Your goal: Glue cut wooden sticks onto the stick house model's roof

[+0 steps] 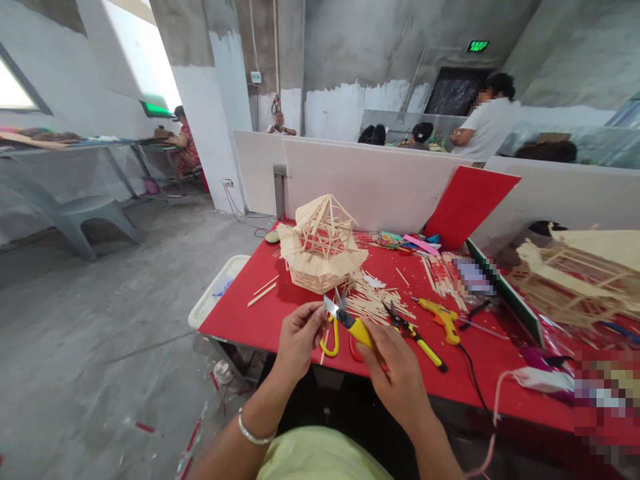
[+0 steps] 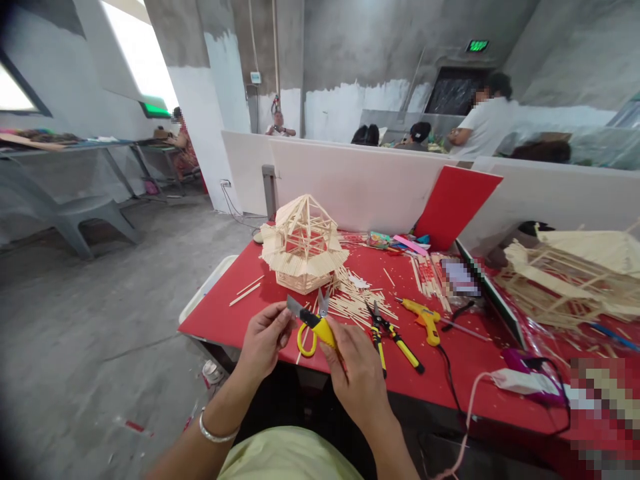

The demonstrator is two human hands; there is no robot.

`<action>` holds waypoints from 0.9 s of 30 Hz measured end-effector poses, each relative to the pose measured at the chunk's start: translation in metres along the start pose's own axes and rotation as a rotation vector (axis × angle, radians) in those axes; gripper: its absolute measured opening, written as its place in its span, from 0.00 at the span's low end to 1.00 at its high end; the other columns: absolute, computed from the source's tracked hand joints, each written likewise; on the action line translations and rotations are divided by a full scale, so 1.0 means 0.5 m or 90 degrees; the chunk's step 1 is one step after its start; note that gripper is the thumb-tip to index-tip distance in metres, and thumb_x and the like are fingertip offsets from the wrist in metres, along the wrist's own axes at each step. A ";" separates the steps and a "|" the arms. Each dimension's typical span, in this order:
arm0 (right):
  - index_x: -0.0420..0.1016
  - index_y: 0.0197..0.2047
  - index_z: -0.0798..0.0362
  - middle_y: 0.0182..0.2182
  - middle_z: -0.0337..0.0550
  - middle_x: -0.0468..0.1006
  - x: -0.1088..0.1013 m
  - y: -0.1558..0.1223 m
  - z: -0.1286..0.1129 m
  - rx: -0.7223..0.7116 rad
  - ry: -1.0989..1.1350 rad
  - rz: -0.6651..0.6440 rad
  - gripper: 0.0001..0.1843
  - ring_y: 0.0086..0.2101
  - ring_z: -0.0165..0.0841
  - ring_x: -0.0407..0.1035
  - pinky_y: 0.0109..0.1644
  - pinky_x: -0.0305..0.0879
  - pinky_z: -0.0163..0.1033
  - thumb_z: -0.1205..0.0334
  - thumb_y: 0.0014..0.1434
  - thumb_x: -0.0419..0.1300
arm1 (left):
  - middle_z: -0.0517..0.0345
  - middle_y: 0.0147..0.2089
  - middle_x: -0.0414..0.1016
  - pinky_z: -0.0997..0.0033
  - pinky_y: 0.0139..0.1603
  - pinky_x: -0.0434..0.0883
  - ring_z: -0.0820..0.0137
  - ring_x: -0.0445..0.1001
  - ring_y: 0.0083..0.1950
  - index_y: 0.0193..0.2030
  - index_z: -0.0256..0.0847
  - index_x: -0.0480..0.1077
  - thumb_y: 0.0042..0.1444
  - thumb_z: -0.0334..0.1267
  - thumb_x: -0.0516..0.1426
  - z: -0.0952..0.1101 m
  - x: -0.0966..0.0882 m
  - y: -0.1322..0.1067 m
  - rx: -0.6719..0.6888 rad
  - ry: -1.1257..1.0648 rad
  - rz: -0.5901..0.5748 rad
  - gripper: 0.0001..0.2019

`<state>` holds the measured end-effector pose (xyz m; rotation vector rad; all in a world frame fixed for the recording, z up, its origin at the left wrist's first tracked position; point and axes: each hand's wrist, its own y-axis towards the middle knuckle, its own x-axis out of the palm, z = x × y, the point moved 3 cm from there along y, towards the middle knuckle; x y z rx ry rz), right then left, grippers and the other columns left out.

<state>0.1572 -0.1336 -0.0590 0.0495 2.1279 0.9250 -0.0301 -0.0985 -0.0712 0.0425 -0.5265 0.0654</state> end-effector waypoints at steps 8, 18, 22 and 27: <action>0.58 0.69 0.47 0.49 0.51 0.76 0.010 0.003 -0.016 -0.059 -0.078 0.018 0.31 0.48 0.42 0.70 0.50 0.70 0.49 0.64 0.64 0.58 | 0.59 0.25 0.71 0.80 0.19 0.50 0.84 0.54 0.19 0.39 0.35 0.78 0.53 0.47 0.65 0.008 0.007 -0.015 0.014 0.020 -0.022 0.15; 0.59 0.69 0.48 0.46 0.50 0.76 0.011 0.012 -0.033 -0.080 -0.070 -0.004 0.31 0.45 0.40 0.70 0.48 0.68 0.47 0.65 0.64 0.58 | 0.59 0.25 0.71 0.80 0.21 0.51 0.83 0.54 0.19 0.41 0.35 0.79 0.51 0.47 0.65 0.013 -0.001 -0.022 0.012 0.028 -0.010 0.17; 0.59 0.69 0.48 0.46 0.50 0.76 0.013 0.010 -0.030 -0.075 -0.065 -0.003 0.31 0.45 0.40 0.69 0.48 0.68 0.47 0.66 0.63 0.58 | 0.59 0.26 0.71 0.79 0.21 0.52 0.82 0.53 0.21 0.40 0.36 0.79 0.54 0.46 0.64 0.002 -0.009 -0.022 0.015 0.048 -0.032 0.15; 0.59 0.69 0.47 0.46 0.50 0.76 0.016 0.004 -0.022 -0.067 -0.048 -0.003 0.32 0.45 0.40 0.70 0.47 0.69 0.47 0.67 0.62 0.59 | 0.59 0.28 0.71 0.78 0.22 0.53 0.81 0.54 0.22 0.48 0.39 0.79 0.55 0.43 0.63 0.000 -0.010 -0.027 0.021 0.058 -0.061 0.16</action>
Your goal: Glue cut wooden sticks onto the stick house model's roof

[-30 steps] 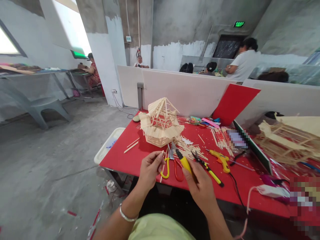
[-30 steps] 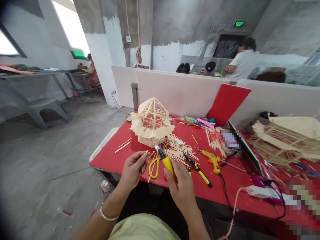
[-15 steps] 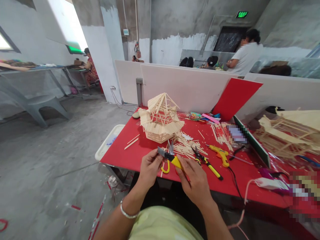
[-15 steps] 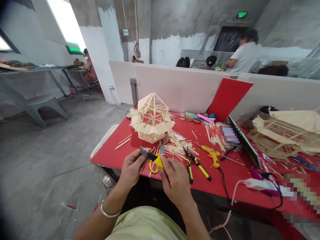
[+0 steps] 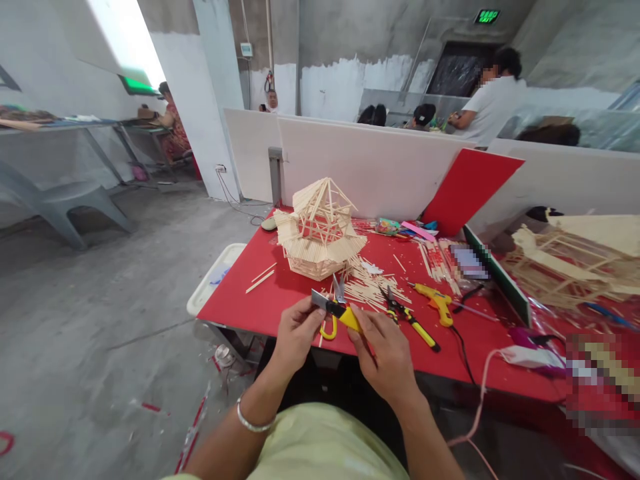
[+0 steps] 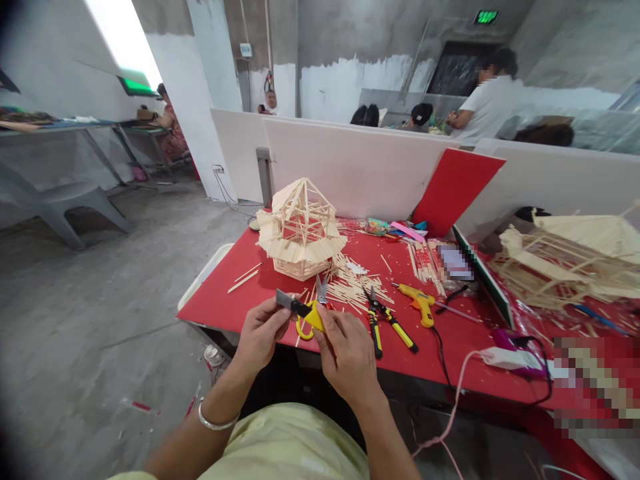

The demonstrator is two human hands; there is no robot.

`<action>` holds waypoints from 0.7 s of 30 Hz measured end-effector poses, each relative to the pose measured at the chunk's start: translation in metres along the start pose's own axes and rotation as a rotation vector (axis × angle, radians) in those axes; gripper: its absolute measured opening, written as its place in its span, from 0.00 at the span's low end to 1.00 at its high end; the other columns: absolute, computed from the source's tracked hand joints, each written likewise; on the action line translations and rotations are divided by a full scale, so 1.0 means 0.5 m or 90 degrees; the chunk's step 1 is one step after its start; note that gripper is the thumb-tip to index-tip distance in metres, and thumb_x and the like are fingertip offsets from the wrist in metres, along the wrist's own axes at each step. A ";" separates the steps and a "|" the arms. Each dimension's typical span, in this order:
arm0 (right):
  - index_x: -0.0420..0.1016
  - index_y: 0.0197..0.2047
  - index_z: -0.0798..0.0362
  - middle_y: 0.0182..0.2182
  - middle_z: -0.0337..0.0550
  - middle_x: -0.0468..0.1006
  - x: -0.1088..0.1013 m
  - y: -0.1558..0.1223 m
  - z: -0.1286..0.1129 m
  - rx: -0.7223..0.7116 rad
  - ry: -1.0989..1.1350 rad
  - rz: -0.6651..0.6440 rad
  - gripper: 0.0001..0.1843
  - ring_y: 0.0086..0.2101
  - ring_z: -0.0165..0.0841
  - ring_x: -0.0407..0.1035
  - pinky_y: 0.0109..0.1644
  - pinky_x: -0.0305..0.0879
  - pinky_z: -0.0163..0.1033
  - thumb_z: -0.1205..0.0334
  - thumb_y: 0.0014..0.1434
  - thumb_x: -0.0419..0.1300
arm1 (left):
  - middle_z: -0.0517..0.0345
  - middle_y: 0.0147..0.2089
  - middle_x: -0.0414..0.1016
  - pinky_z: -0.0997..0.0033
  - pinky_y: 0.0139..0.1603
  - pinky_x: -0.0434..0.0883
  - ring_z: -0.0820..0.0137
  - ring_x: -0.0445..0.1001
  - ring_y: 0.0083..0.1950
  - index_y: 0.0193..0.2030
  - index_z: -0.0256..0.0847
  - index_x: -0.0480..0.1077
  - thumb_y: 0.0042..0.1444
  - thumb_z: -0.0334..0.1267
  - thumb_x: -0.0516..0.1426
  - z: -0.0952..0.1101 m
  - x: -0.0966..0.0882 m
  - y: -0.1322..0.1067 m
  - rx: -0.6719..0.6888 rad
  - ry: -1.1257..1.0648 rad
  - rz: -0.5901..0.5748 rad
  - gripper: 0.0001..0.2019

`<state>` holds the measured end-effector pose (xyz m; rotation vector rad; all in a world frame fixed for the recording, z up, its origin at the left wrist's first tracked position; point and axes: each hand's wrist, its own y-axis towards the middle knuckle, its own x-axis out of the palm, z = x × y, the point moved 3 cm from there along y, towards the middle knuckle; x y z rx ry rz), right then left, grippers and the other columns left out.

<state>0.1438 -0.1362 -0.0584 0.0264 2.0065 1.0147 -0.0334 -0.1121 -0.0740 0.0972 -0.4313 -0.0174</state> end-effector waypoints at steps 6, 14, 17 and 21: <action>0.61 0.67 0.46 0.48 0.50 0.77 -0.003 -0.009 0.004 0.018 0.030 0.057 0.30 0.47 0.39 0.71 0.50 0.69 0.47 0.66 0.63 0.59 | 0.56 0.35 0.72 0.79 0.23 0.54 0.81 0.57 0.25 0.49 0.39 0.78 0.53 0.39 0.64 0.003 -0.003 -0.006 0.018 0.008 -0.053 0.16; 0.70 0.60 0.60 0.46 0.60 0.77 0.082 -0.016 0.162 0.359 -0.157 -0.043 0.24 0.45 0.44 0.74 0.48 0.70 0.47 0.55 0.66 0.51 | 0.58 0.29 0.71 0.80 0.20 0.52 0.82 0.56 0.21 0.55 0.37 0.74 0.58 0.48 0.61 -0.011 0.000 0.010 -0.020 -0.006 0.010 0.22; 0.69 0.60 0.66 0.41 0.63 0.76 0.128 -0.014 0.221 0.395 -0.214 -0.075 0.25 0.38 0.43 0.75 0.42 0.70 0.45 0.60 0.64 0.52 | 0.62 0.26 0.66 0.81 0.19 0.50 0.84 0.52 0.20 0.54 0.36 0.75 0.58 0.47 0.61 -0.014 0.000 0.027 -0.052 -0.020 0.023 0.21; 0.70 0.58 0.66 0.41 0.62 0.75 0.155 -0.009 0.264 0.379 -0.211 -0.055 0.23 0.38 0.42 0.74 0.42 0.69 0.44 0.63 0.63 0.51 | 0.61 0.28 0.68 0.82 0.19 0.52 0.83 0.59 0.21 0.52 0.36 0.76 0.54 0.44 0.65 -0.008 -0.009 0.065 -0.095 -0.058 0.046 0.20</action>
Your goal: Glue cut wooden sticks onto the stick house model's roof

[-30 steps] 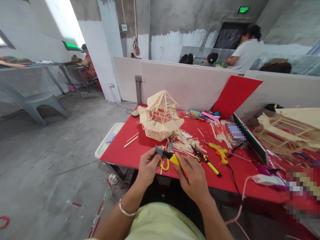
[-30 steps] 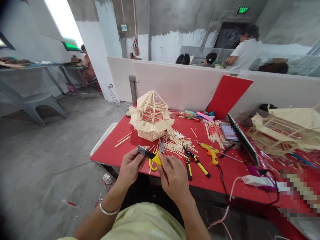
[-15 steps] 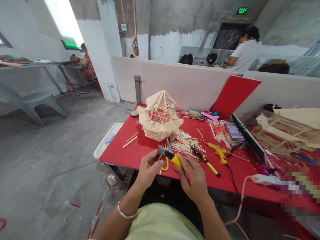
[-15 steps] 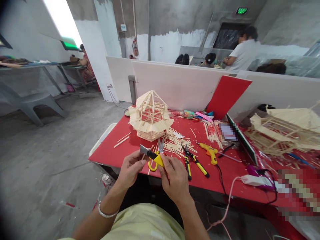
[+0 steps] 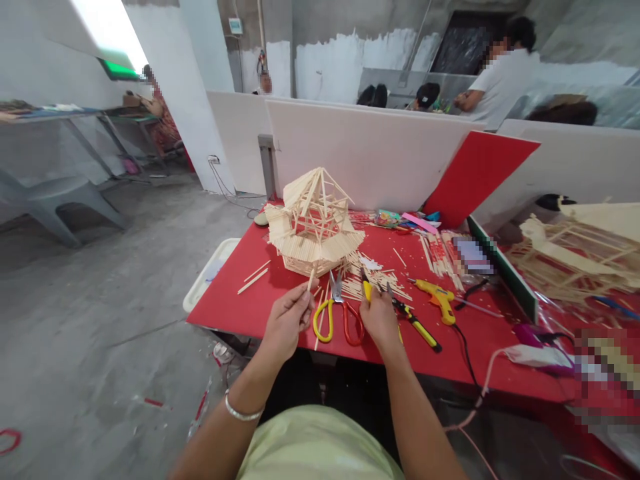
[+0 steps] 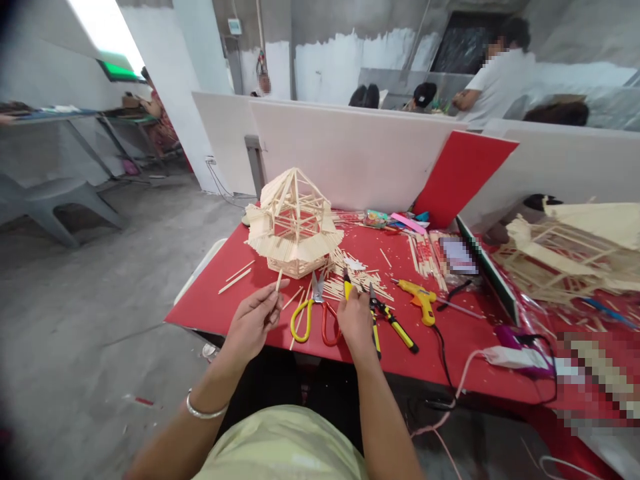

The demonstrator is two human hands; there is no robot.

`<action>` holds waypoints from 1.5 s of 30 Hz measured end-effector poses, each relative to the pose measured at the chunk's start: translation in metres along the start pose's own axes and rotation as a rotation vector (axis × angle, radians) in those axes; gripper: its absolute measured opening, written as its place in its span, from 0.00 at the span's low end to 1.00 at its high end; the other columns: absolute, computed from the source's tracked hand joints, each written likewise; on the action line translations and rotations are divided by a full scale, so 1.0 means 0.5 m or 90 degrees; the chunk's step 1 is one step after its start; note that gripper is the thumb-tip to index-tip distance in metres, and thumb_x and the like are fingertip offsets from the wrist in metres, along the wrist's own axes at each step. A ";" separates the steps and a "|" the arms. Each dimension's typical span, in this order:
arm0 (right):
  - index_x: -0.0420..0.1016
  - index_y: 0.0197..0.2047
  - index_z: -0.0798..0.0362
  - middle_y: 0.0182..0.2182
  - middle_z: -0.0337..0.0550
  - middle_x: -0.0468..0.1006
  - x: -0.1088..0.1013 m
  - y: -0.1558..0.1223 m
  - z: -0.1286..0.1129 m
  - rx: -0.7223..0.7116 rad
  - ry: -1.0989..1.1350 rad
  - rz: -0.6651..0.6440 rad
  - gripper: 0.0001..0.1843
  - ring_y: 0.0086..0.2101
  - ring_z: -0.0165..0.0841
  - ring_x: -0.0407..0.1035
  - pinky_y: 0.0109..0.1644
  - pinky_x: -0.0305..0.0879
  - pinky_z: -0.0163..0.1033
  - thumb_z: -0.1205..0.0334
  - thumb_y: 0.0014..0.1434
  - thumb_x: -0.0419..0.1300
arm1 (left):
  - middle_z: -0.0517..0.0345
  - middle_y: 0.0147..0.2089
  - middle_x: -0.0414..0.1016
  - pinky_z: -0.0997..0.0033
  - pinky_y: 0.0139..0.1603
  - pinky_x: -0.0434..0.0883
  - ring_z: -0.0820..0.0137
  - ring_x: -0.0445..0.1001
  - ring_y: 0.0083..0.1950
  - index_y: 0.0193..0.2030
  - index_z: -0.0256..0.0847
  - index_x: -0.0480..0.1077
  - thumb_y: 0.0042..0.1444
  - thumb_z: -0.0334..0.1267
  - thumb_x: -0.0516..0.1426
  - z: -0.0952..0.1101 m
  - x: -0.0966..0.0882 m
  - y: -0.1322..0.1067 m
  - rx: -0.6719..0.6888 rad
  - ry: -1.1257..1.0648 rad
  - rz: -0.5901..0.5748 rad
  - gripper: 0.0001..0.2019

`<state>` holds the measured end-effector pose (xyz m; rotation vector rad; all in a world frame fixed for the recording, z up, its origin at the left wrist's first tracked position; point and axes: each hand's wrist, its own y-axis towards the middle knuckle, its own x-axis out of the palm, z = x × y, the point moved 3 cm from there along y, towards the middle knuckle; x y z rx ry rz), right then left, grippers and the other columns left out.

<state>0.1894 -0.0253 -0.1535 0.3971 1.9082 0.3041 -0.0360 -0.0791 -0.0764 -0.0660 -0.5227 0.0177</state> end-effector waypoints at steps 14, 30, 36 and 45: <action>0.76 0.54 0.46 0.43 0.43 0.81 -0.233 0.154 -0.246 -0.383 0.334 0.044 0.15 0.43 0.33 0.75 0.50 0.71 0.40 0.63 0.65 0.57 | 0.68 0.12 0.62 0.82 0.13 0.46 0.82 0.51 0.11 0.31 0.39 0.65 0.57 0.53 0.61 0.101 0.005 0.145 0.079 0.075 0.024 0.18; 0.64 0.66 0.50 0.49 0.49 0.77 -0.196 0.300 -0.385 -0.544 0.140 0.084 0.25 0.49 0.40 0.66 0.56 0.66 0.47 0.64 0.66 0.53 | 0.58 0.25 0.76 0.80 0.12 0.50 0.81 0.64 0.14 0.31 0.35 0.71 0.51 0.51 0.65 0.171 -0.020 0.252 0.101 0.065 0.066 0.18; 0.69 0.63 0.51 0.41 0.51 0.72 -0.209 0.331 -0.386 -0.534 0.011 0.130 0.24 0.44 0.42 0.62 0.52 0.62 0.50 0.54 0.66 0.54 | 0.62 0.20 0.73 0.81 0.10 0.51 0.80 0.63 0.12 0.32 0.36 0.71 0.51 0.53 0.65 0.185 -0.007 0.291 0.089 0.061 0.074 0.19; 0.71 0.61 0.50 0.35 0.48 0.68 -0.190 0.361 -0.394 -0.554 -0.045 0.126 0.24 0.40 0.41 0.58 0.48 0.59 0.47 0.51 0.66 0.53 | 0.61 0.20 0.72 0.81 0.10 0.54 0.79 0.64 0.12 0.30 0.36 0.70 0.49 0.54 0.65 0.184 -0.001 0.310 0.054 0.070 0.049 0.21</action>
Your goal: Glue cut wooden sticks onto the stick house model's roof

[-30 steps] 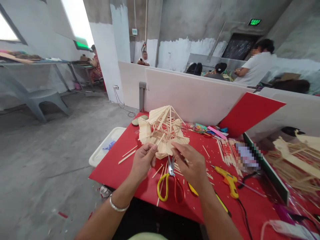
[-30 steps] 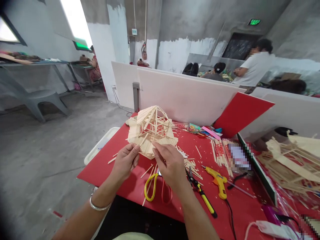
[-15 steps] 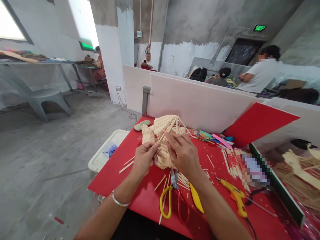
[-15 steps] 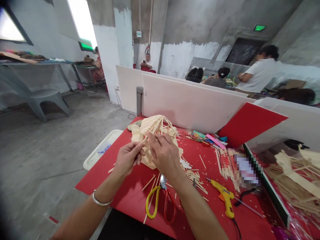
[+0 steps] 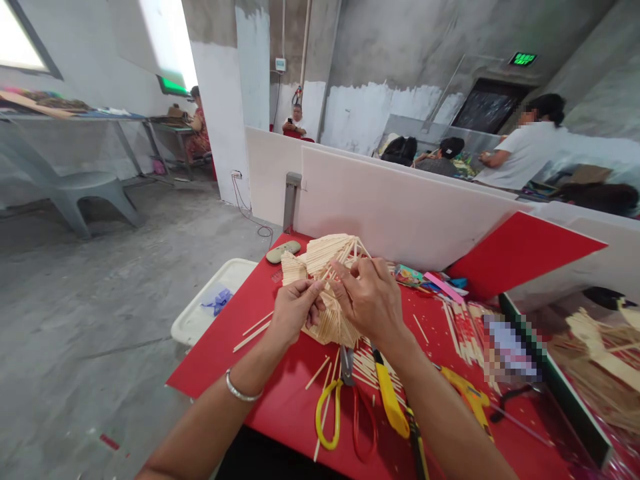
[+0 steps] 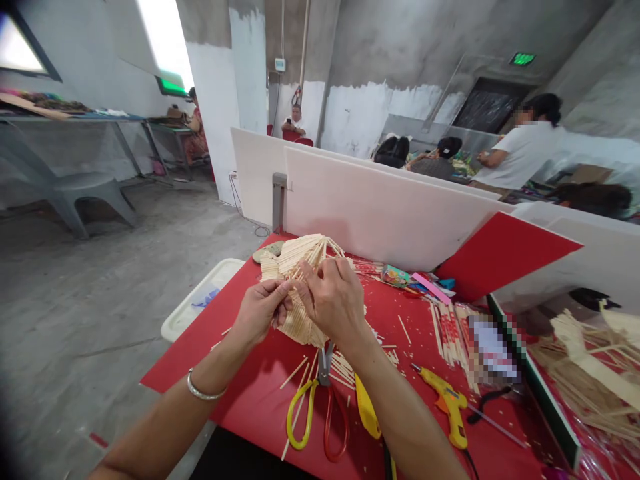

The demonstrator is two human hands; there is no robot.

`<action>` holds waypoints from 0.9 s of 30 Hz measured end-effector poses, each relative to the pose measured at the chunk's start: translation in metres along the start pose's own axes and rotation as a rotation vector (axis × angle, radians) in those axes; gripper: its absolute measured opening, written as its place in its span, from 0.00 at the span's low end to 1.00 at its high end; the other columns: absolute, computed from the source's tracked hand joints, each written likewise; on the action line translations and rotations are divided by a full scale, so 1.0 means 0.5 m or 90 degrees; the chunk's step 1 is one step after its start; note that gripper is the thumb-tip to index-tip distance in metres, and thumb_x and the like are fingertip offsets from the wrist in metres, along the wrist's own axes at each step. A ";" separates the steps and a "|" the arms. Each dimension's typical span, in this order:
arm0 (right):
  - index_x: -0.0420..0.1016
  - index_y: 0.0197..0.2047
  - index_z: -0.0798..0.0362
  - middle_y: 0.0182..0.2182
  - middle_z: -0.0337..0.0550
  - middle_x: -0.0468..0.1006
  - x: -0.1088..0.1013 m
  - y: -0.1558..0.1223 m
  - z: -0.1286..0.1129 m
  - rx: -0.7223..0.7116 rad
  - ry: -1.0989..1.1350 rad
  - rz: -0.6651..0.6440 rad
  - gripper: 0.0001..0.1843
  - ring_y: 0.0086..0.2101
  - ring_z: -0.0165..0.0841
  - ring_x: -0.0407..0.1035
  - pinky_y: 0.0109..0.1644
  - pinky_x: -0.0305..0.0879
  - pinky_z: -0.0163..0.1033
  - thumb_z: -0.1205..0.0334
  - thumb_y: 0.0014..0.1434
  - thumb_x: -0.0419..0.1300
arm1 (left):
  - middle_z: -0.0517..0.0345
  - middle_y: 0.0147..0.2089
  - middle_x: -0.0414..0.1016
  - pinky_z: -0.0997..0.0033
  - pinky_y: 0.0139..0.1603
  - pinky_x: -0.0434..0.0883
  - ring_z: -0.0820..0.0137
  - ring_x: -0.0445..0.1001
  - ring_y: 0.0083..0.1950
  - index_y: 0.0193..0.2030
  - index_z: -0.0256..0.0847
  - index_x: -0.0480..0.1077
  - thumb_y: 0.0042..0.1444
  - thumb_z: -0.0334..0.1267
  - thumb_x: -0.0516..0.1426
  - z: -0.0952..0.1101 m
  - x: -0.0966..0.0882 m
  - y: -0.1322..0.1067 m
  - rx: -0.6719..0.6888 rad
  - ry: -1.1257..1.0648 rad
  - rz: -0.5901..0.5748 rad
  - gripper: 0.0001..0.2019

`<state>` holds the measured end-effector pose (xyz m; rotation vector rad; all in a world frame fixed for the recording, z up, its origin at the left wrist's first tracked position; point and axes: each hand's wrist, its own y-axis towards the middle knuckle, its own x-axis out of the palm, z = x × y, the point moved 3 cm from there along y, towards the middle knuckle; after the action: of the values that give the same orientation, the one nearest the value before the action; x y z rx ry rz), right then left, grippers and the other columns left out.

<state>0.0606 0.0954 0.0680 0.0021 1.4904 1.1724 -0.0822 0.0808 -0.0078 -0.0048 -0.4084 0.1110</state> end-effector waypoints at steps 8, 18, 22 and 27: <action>0.72 0.60 0.52 0.36 0.49 0.68 0.004 0.004 0.002 -0.015 -0.029 0.000 0.24 0.40 0.41 0.57 0.47 0.59 0.47 0.51 0.66 0.53 | 0.60 0.22 0.73 0.82 0.11 0.54 0.80 0.65 0.13 0.31 0.35 0.70 0.52 0.53 0.64 -0.006 -0.001 0.005 -0.011 -0.005 -0.034 0.20; 0.72 0.60 0.54 0.36 0.49 0.70 0.006 0.008 0.003 -0.017 -0.039 0.002 0.23 0.41 0.41 0.58 0.47 0.60 0.46 0.52 0.66 0.53 | 0.59 0.22 0.74 0.82 0.11 0.56 0.80 0.65 0.13 0.32 0.34 0.72 0.49 0.51 0.66 0.001 -0.007 0.006 -0.011 -0.027 -0.025 0.19; 0.71 0.61 0.54 0.36 0.48 0.70 0.004 0.009 0.002 -0.015 -0.049 -0.004 0.24 0.41 0.41 0.58 0.47 0.59 0.45 0.51 0.66 0.54 | 0.60 0.21 0.73 0.82 0.11 0.56 0.80 0.65 0.13 0.34 0.33 0.73 0.47 0.51 0.67 0.000 -0.006 0.005 -0.022 -0.029 -0.020 0.20; 0.72 0.60 0.54 0.36 0.48 0.71 0.005 0.009 0.001 -0.007 -0.061 -0.006 0.24 0.41 0.41 0.59 0.46 0.59 0.45 0.52 0.67 0.53 | 0.60 0.21 0.74 0.82 0.11 0.55 0.80 0.64 0.13 0.34 0.33 0.72 0.47 0.50 0.67 0.000 -0.003 0.007 -0.026 -0.044 -0.026 0.20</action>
<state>0.0574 0.0994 0.0694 0.0428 1.3985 1.1579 -0.0839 0.0840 -0.0084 -0.0333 -0.4801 0.0632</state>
